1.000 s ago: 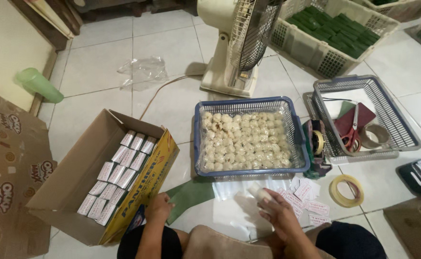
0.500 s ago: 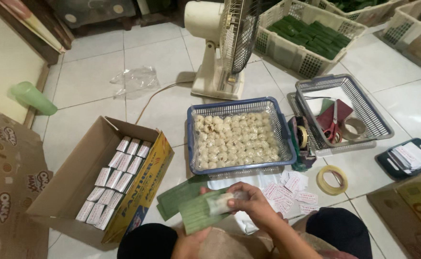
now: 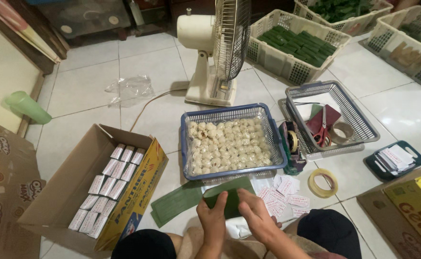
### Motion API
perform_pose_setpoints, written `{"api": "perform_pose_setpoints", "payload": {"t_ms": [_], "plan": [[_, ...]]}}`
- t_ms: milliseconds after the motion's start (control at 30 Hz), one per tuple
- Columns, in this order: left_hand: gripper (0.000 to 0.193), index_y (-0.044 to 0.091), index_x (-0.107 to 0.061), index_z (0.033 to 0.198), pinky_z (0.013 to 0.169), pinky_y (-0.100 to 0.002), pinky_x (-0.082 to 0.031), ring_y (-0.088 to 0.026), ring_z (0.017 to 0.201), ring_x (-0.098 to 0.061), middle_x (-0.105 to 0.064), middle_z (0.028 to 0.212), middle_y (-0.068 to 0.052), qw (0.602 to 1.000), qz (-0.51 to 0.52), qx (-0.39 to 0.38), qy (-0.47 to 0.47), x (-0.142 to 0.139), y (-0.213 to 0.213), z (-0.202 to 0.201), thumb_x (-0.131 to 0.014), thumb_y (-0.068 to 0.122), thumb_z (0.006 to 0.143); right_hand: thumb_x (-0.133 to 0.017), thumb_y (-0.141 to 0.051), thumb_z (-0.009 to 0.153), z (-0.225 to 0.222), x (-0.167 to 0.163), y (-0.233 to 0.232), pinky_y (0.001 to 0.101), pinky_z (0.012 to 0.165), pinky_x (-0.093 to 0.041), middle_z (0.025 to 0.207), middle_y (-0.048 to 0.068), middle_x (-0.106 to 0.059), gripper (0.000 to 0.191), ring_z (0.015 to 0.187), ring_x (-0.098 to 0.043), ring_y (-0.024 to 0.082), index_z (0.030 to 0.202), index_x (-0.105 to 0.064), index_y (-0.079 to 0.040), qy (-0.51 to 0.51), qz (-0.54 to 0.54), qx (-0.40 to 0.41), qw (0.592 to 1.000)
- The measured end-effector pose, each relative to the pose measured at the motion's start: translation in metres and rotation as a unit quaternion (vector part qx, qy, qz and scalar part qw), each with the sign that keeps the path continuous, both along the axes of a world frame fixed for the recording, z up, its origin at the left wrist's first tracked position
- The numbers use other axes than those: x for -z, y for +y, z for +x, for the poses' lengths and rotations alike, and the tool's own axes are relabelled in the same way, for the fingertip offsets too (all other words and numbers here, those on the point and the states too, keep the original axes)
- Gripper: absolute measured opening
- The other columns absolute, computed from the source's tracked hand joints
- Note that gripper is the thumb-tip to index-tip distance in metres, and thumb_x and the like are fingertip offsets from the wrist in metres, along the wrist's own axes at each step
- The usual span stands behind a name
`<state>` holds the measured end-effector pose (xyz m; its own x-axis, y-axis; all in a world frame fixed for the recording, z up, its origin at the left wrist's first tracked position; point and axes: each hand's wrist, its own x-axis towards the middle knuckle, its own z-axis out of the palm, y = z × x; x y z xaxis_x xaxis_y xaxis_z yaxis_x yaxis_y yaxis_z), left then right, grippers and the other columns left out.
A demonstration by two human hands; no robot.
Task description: The person sits on the floor wrapping round white food items in green leaves, folding the leaf around each item by hand. They attach small printed labels to the wrapped items and place the finished packages into a cardboard box, repeating the cycle for successive items.
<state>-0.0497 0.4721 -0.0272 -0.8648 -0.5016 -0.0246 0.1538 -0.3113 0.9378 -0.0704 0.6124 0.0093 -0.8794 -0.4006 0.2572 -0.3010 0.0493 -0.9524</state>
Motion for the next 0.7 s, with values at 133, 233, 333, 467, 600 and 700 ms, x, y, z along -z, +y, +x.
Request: {"api": "perform_pose_setpoints", "payload": {"t_ms": [133, 233, 333, 467, 600, 700], "plan": [[0.028, -0.005, -0.067, 0.113, 0.078, -0.03, -0.055, -0.016, 0.088, -0.067, -0.074, 0.1, -0.011, 0.999, -0.014, 0.037, -0.033, -0.011, 0.004, 0.005, -0.074, 0.012, 0.091, -0.076, -0.002, 0.086, -0.005, -0.01, 0.004, 0.0312, 0.084, -0.055, 0.111, 0.012, -0.065, 0.027, 0.101, -0.064, 0.019, 0.111, -0.07, 0.002, -0.132, -0.045, -0.014, 0.99], [0.035, -0.002, -0.058, 0.127, 0.089, -0.029, -0.053, -0.016, 0.103, -0.065, -0.069, 0.115, -0.011, 0.995, 0.008, 0.098, 0.006, -0.023, 0.016, 0.008, -0.065, 0.011, 0.096, -0.076, 0.0, 0.085, -0.009, -0.018, 0.002, 0.032, 0.085, -0.057, 0.114, 0.013, -0.069, 0.022, 0.1, -0.069, 0.022, 0.107, -0.074, 0.002, 0.003, 0.008, 0.101, 0.995], [0.043, -0.001, -0.047, 0.138, 0.099, -0.031, -0.05, -0.018, 0.115, -0.06, -0.061, 0.128, -0.013, 0.987, 0.089, 0.125, 0.054, -0.03, 0.03, 0.009, -0.06, 0.008, 0.097, -0.085, -0.003, 0.068, -0.004, -0.022, -0.002, 0.0337, 0.076, -0.053, 0.105, 0.014, -0.06, 0.06, 0.085, -0.06, 0.024, 0.124, -0.064, 0.0, 0.017, 0.075, 0.269, 0.96], [0.048, 0.0, -0.039, 0.144, 0.103, -0.033, -0.046, -0.018, 0.119, -0.057, -0.056, 0.134, -0.011, 0.988, 0.093, 0.12, 0.035, -0.031, 0.038, 0.01, -0.054, 0.009, 0.099, -0.072, -0.005, 0.086, 0.01, -0.023, -0.008, 0.0333, 0.084, -0.056, 0.111, 0.014, -0.067, 0.04, 0.097, -0.069, 0.023, 0.124, -0.063, 0.001, 0.084, 0.053, 0.214, 0.972], [0.053, 0.0, -0.041, 0.148, 0.108, -0.03, -0.043, -0.017, 0.126, -0.058, -0.058, 0.139, -0.01, 0.97, 0.173, 0.164, 0.055, -0.024, 0.025, 0.013, -0.045, 0.015, 0.097, -0.071, -0.01, 0.089, 0.014, -0.015, -0.004, 0.0323, 0.085, -0.054, 0.118, 0.016, -0.064, 0.04, 0.104, -0.065, 0.023, 0.125, -0.06, 0.003, 0.137, 0.092, 0.145, 0.975], [0.051, -0.008, -0.048, 0.147, 0.1, -0.035, -0.045, -0.023, 0.116, -0.059, -0.062, 0.128, -0.018, 0.95, 0.239, 0.192, 0.066, -0.014, 0.013, 0.01, -0.051, 0.011, 0.1, -0.069, -0.015, 0.094, 0.008, -0.006, 0.001, 0.0295, 0.077, -0.056, 0.104, 0.012, -0.07, 0.031, 0.091, -0.066, 0.016, 0.121, -0.064, 0.0, -0.061, 0.055, 0.091, 0.992]]}}
